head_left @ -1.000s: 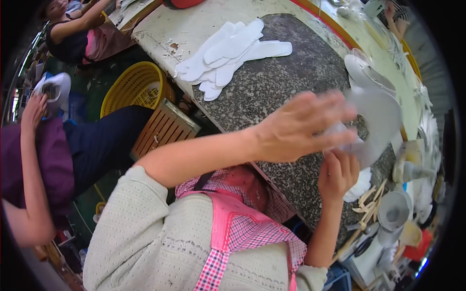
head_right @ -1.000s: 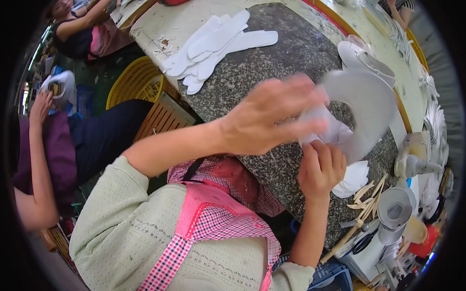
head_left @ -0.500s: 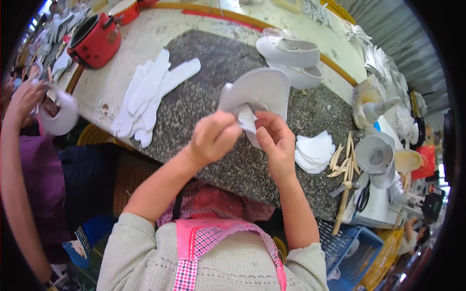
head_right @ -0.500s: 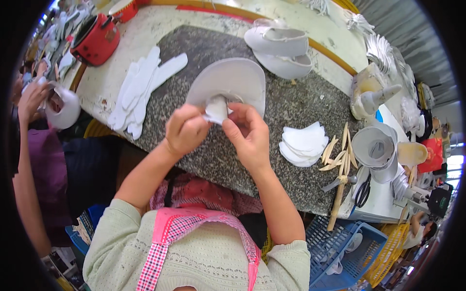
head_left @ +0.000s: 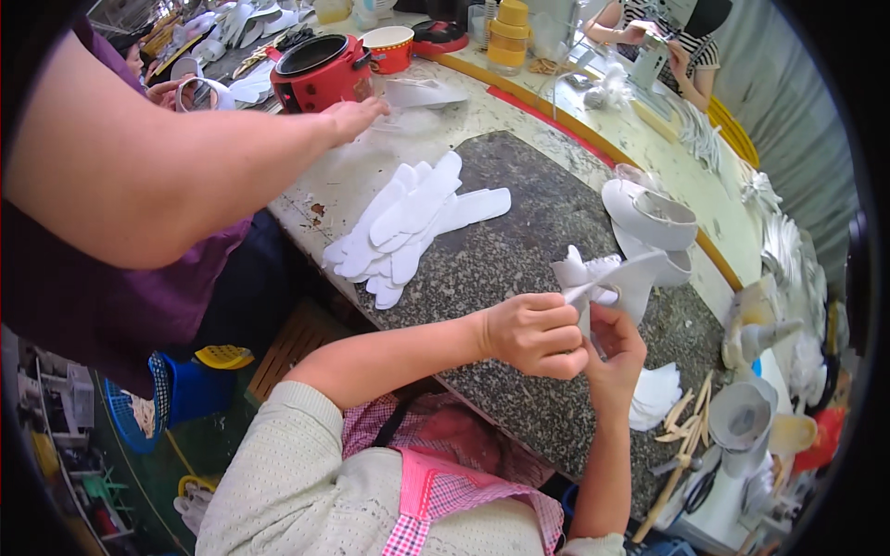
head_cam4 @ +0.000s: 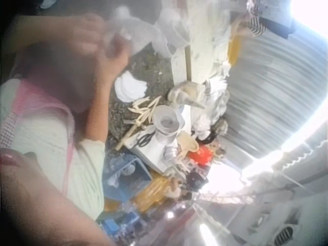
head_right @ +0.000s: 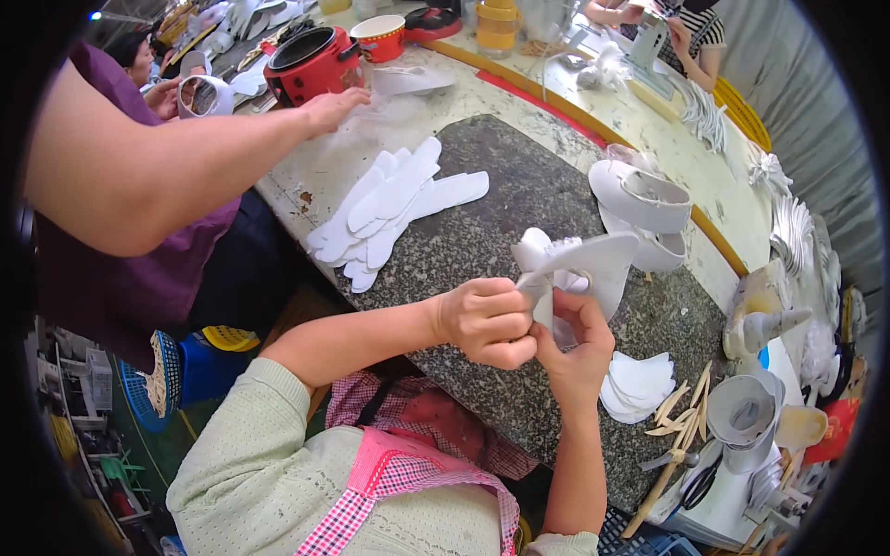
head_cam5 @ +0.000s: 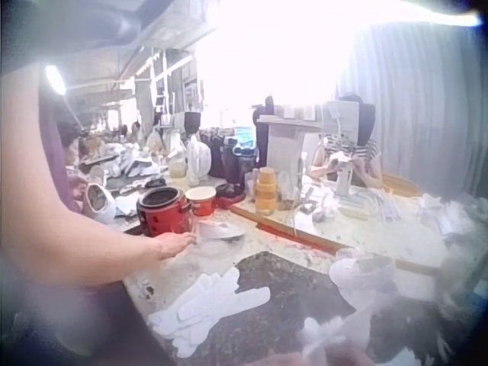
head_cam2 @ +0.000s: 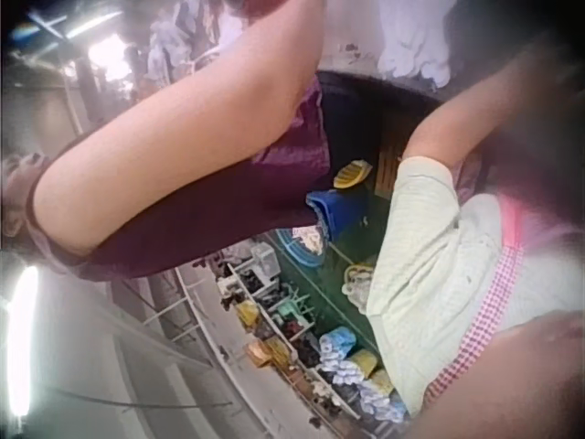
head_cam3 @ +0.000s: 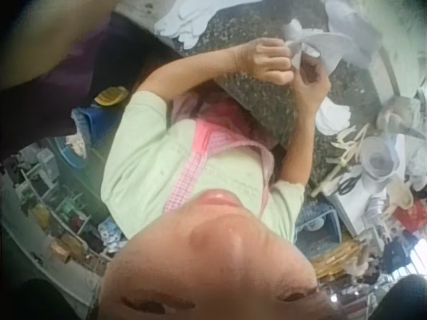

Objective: The person assembles shoe components by inserting padding into shoe uppers, pressing and shaping the layers by hand, and smoothing the inner edges with a wooden stick.

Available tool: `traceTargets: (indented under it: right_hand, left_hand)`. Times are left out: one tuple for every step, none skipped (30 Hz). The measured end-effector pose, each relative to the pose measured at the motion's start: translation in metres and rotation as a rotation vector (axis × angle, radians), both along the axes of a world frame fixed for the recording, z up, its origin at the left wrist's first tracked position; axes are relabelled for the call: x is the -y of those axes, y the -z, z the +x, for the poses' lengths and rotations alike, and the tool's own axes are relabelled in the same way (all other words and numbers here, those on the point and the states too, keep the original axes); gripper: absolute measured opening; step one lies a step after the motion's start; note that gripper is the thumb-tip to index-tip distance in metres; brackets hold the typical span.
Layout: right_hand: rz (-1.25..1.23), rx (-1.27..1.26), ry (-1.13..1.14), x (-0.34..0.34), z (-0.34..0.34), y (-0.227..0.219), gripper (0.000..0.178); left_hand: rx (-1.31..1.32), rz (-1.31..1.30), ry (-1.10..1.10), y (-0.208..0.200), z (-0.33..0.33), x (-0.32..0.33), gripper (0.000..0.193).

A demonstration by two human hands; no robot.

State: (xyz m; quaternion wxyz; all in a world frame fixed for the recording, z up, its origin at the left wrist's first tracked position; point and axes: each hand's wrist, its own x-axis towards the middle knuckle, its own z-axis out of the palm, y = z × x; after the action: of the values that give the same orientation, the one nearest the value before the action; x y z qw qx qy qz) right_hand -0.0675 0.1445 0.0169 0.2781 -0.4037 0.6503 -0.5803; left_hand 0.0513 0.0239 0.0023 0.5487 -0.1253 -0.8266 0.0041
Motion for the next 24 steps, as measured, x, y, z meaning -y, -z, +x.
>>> traceTargets:
  right_hand:
    - [-0.042,-0.043,-0.01,0.0,-0.002,0.005,0.025]
    - [-0.039,-0.046,-0.01,-0.002,-0.001,0.009,0.025]
    - [-0.04,0.004,0.029,-0.003,0.002,0.011,0.023]
    - [-0.044,0.055,0.07,-0.004,0.004,0.013,0.02]
    - [-0.078,0.028,0.08,-0.004,0.007,0.014,0.014]
    - [-0.075,0.027,0.082,-0.005,0.006,0.014,0.014]
    - [-0.061,-0.009,0.098,-0.006,0.005,0.015,0.013]
    - [-0.048,-0.045,0.112,-0.007,0.004,0.015,0.011]
    - [-0.067,-0.006,0.163,-0.007,0.005,0.016,0.009]
    - [-0.063,-0.008,0.169,-0.008,0.002,0.018,0.009]
    - [-0.152,0.104,0.229,-0.009,-0.001,0.021,0.008]
    - [-0.24,0.216,0.287,-0.009,-0.006,0.024,0.01]
    - [-0.272,0.218,0.345,-0.008,-0.01,0.031,0.014]
    - [-0.265,0.22,0.346,-0.007,-0.017,0.03,0.014]
    - [-0.33,0.305,0.399,-0.007,-0.025,0.029,0.014]
    - [-0.394,0.386,0.46,-0.008,-0.03,0.029,0.014]
    - [-0.339,0.311,0.412,-0.015,-0.031,0.037,0.014]
    - [-0.327,0.303,0.426,-0.015,-0.028,0.04,0.014]
    - [-0.276,0.055,0.419,-0.016,-0.023,0.041,0.013]
    - [-0.209,-0.189,0.399,-0.019,-0.018,0.042,0.013]
    - [-0.233,-0.388,0.253,-0.017,-0.017,0.045,0.012]
    - [-0.248,-0.585,0.101,-0.014,-0.018,0.045,0.014]
    - [-0.173,-0.534,0.081,-0.015,-0.017,0.046,0.018]
    - [-0.097,-0.487,0.072,-0.019,-0.015,0.045,0.022]
  left_hand:
    - [0.024,-0.038,0.044,-0.002,-0.001,0.003,0.023]
    - [0.047,-0.074,0.089,-0.004,-0.003,0.005,0.022]
    - [0.025,-0.095,0.109,-0.005,-0.006,0.005,0.021]
    - [0.023,-0.093,0.112,-0.005,-0.007,0.003,0.021]
    - [0.046,-0.104,0.131,-0.004,-0.008,-0.001,0.02]
    - [0.07,-0.115,0.149,-0.002,-0.008,-0.005,0.02]
    - [0.046,-0.123,0.118,-0.001,-0.012,-0.009,0.016]
    - [0.046,-0.122,0.121,0.001,-0.011,-0.01,0.016]
    - [0.065,-0.086,0.074,0.003,-0.011,-0.011,0.015]
    - [0.083,-0.049,0.032,0.004,-0.011,-0.014,0.015]
    - [0.082,-0.032,-0.014,0.005,-0.01,-0.015,0.017]
    - [0.081,-0.028,-0.012,0.005,-0.009,-0.019,0.017]
    - [0.141,-0.006,-0.113,0.007,-0.007,-0.022,0.022]
    - [0.201,0.017,-0.215,0.008,-0.004,-0.027,0.029]
    - [0.264,0.01,-0.294,0.015,-0.001,-0.035,0.032]
    - [0.265,0.019,-0.285,0.016,0.001,-0.037,0.032]
    - [0.316,0.002,-0.333,0.017,0.004,-0.04,0.03]
    - [0.365,-0.012,-0.378,0.019,0.007,-0.042,0.028]
    - [0.401,-0.003,-0.431,0.018,0.007,-0.043,0.024]
    - [0.459,-0.007,-0.459,0.022,0.009,-0.043,0.019]
    - [0.443,-0.026,-0.471,0.026,0.013,-0.039,0.018]
    - [0.456,-0.056,-0.493,0.026,0.016,-0.036,0.014]
    - [0.504,-0.059,-0.508,0.029,0.019,-0.036,0.014]
    - [0.51,-0.048,-0.5,0.028,0.018,-0.036,0.014]
